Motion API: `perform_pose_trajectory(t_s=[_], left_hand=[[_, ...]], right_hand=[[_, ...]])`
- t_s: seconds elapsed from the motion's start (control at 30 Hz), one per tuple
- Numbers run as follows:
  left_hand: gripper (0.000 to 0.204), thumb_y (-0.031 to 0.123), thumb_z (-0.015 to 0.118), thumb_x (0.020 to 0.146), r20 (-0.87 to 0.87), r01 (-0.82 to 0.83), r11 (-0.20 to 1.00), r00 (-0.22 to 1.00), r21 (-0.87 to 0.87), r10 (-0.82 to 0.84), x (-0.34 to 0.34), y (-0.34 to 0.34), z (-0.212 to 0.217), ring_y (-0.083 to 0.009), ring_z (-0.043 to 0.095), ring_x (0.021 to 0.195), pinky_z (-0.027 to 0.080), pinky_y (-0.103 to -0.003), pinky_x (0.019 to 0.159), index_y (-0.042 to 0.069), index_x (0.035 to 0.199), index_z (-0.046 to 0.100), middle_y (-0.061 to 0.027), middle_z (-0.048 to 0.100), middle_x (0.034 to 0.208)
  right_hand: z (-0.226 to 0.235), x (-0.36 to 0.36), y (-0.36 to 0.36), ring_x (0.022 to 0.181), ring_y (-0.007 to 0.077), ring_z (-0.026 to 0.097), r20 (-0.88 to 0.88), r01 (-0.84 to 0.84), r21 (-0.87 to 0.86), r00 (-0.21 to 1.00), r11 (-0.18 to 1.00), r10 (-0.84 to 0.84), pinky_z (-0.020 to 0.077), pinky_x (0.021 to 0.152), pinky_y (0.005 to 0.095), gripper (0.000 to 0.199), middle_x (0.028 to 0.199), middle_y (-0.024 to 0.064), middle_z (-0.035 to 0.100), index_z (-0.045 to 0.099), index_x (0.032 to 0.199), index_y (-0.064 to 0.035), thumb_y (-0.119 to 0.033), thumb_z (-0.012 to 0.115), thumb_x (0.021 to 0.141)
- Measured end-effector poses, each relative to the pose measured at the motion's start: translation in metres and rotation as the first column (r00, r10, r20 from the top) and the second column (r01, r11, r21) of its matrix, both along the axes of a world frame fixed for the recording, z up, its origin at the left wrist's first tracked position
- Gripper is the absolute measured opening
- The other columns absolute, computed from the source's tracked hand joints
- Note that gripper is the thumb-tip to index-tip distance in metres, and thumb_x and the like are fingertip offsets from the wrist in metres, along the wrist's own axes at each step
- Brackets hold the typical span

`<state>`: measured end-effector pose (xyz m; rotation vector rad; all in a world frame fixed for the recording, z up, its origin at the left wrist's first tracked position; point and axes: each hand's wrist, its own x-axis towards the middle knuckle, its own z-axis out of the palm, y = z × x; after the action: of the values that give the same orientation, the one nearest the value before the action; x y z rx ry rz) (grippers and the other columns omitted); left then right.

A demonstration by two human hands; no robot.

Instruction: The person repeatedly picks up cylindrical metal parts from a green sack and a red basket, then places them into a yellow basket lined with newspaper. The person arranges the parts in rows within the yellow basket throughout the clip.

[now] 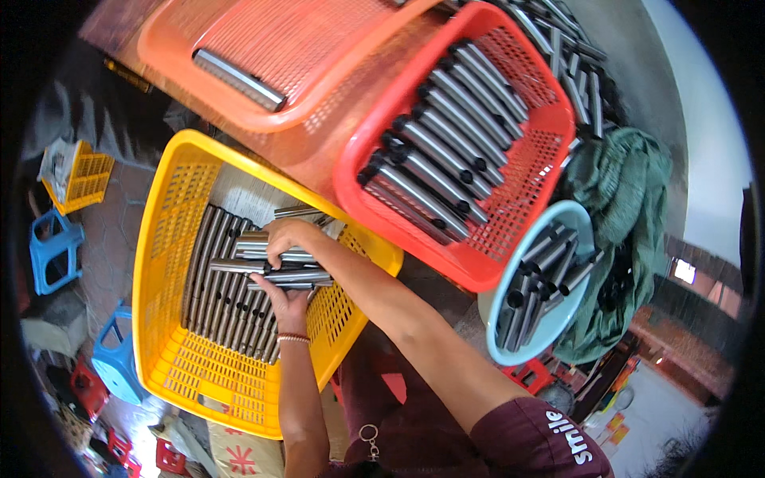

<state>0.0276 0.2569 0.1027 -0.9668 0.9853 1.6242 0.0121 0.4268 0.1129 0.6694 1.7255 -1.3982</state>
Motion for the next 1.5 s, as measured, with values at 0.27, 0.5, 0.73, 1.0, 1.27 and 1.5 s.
perform_pose_trajectory(t_s=[0.27, 0.5, 0.73, 1.0, 1.27, 1.5], left_hand=[[0.074, 0.058, 0.064, 0.069, -0.212, 0.130, 0.984, 0.972, 0.118, -0.103, -0.049, -0.024, 0.121, -0.0219, 0.044, 0.114, 0.034, -0.043, 0.100, 0.013, 0.125, 0.044, -0.0041, 0.046, 0.126], [0.075, 0.048, 0.069, 0.070, -0.412, 0.320, 0.942, 0.875, 0.102, -0.253, -0.038, 0.004, 0.239, -0.0229, 0.046, 0.113, 0.037, -0.040, 0.100, 0.009, 0.128, 0.041, -0.0071, 0.047, 0.126], [0.064, 0.036, 0.071, 0.075, -0.519, 0.606, 0.778, 0.724, 0.163, -0.455, 0.028, 0.103, 0.325, -0.0207, 0.051, 0.106, 0.042, -0.034, 0.093, 0.004, 0.123, 0.044, -0.0091, 0.052, 0.116], [0.051, 0.038, 0.066, 0.078, -0.687, 0.937, 0.348, 0.265, 0.018, -0.677, 0.152, 0.297, 0.365, -0.0169, 0.060, 0.078, 0.052, -0.031, 0.066, 0.004, 0.114, 0.052, -0.0063, 0.061, 0.096], [0.058, 0.049, 0.072, 0.067, -0.623, 0.985, -0.076, -0.157, -0.155, -0.767, 0.248, 0.474, 0.326, -0.0177, 0.059, 0.068, 0.052, -0.034, 0.058, 0.002, 0.098, 0.058, -0.0089, 0.061, 0.086], [0.065, 0.051, 0.074, 0.063, -0.690, 0.979, -0.080, -0.189, -0.187, -0.699, 0.296, 0.510, 0.301, -0.0199, 0.060, 0.072, 0.051, -0.037, 0.064, 0.004, 0.104, 0.055, -0.0091, 0.061, 0.085]], right_hand=[[0.136, 0.010, -0.028, 0.090, 0.0300, 0.060, -0.286, 0.379, -0.015, 0.885, 0.925, -0.367, 0.0485, 0.075, 0.0373, 0.072, 0.099, 0.0142, 0.063, 0.056, 0.110, -0.0071, -0.019, 0.074, 0.041], [0.252, 0.061, -0.018, 0.094, 0.0318, 0.058, -0.439, 0.580, -0.014, 0.729, 0.815, -0.526, 0.0471, 0.080, 0.0373, 0.076, 0.102, 0.0163, 0.061, 0.050, 0.118, -0.0070, -0.017, 0.074, 0.046], [0.316, 0.171, 0.037, 0.098, 0.0220, 0.054, -0.560, 0.807, -0.268, 0.315, 0.527, -0.767, 0.0413, 0.088, 0.0303, 0.077, 0.106, 0.0146, 0.057, 0.043, 0.122, 0.0005, -0.011, 0.072, 0.052], [0.354, 0.319, 0.156, 0.089, 0.0184, 0.057, -0.549, 0.900, -0.424, -0.163, 0.104, -0.820, 0.0447, 0.081, 0.0290, 0.063, 0.097, 0.0083, 0.059, 0.050, 0.114, -0.0024, -0.003, 0.072, 0.055], [0.311, 0.414, 0.268, 0.082, 0.0224, 0.059, -0.352, 0.797, -0.502, -0.543, -0.336, -0.762, 0.0484, 0.073, 0.0342, 0.054, 0.092, 0.0091, 0.059, 0.051, 0.107, -0.0039, 0.000, 0.070, 0.057], [0.269, 0.449, 0.298, 0.098, 0.0238, 0.052, -0.515, 0.780, -0.440, -0.625, -0.445, -0.586, 0.0418, 0.086, 0.0341, 0.077, 0.109, 0.0126, 0.050, 0.032, 0.124, -0.0015, 0.000, 0.071, 0.057]])
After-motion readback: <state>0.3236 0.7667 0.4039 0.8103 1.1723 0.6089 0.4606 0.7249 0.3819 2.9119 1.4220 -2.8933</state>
